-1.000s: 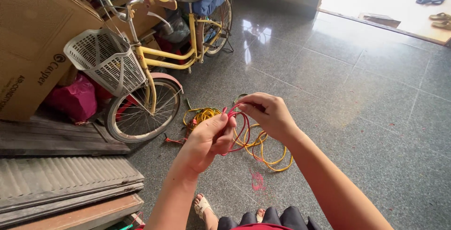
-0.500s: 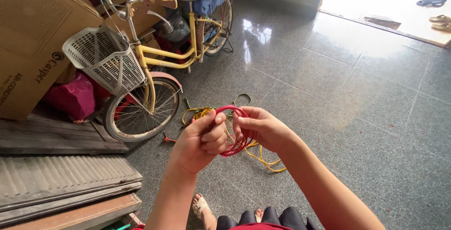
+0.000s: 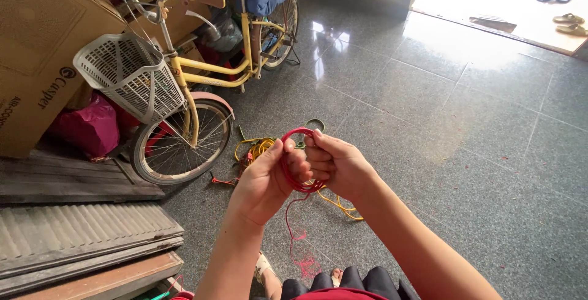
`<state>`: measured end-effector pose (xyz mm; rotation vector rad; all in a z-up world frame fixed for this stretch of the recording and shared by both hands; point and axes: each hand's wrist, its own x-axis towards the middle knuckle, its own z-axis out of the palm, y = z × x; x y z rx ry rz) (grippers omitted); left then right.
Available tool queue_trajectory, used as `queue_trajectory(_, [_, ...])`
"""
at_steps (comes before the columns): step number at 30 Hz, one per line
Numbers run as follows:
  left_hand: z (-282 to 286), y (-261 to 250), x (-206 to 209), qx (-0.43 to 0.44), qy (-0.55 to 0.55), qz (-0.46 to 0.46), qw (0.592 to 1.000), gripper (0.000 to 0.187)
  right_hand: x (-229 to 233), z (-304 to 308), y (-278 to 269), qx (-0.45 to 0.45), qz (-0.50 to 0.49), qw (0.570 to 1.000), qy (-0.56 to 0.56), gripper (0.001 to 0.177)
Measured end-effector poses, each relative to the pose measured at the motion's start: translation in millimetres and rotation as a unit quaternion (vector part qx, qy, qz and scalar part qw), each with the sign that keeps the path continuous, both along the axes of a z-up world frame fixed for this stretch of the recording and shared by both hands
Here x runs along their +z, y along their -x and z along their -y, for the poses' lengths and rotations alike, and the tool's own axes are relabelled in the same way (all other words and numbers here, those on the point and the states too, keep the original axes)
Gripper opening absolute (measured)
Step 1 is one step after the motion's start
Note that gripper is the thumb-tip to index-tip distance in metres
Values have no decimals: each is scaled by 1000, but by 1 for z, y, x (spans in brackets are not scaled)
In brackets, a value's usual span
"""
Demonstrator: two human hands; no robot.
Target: Winding and organizing various colored ropes into coils.
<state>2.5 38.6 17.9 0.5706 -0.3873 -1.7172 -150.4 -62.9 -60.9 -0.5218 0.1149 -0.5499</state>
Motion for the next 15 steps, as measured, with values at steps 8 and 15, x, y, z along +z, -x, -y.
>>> queue_trajectory(8, [-2,-10,-46,8,25,-61,998,31,-10,4,-4,22,-11,1000,-10,30])
queue_trajectory(15, [-4,-29,-46,34,77,-132,988,30,20,-17,-6,-67,-203,973,88,48])
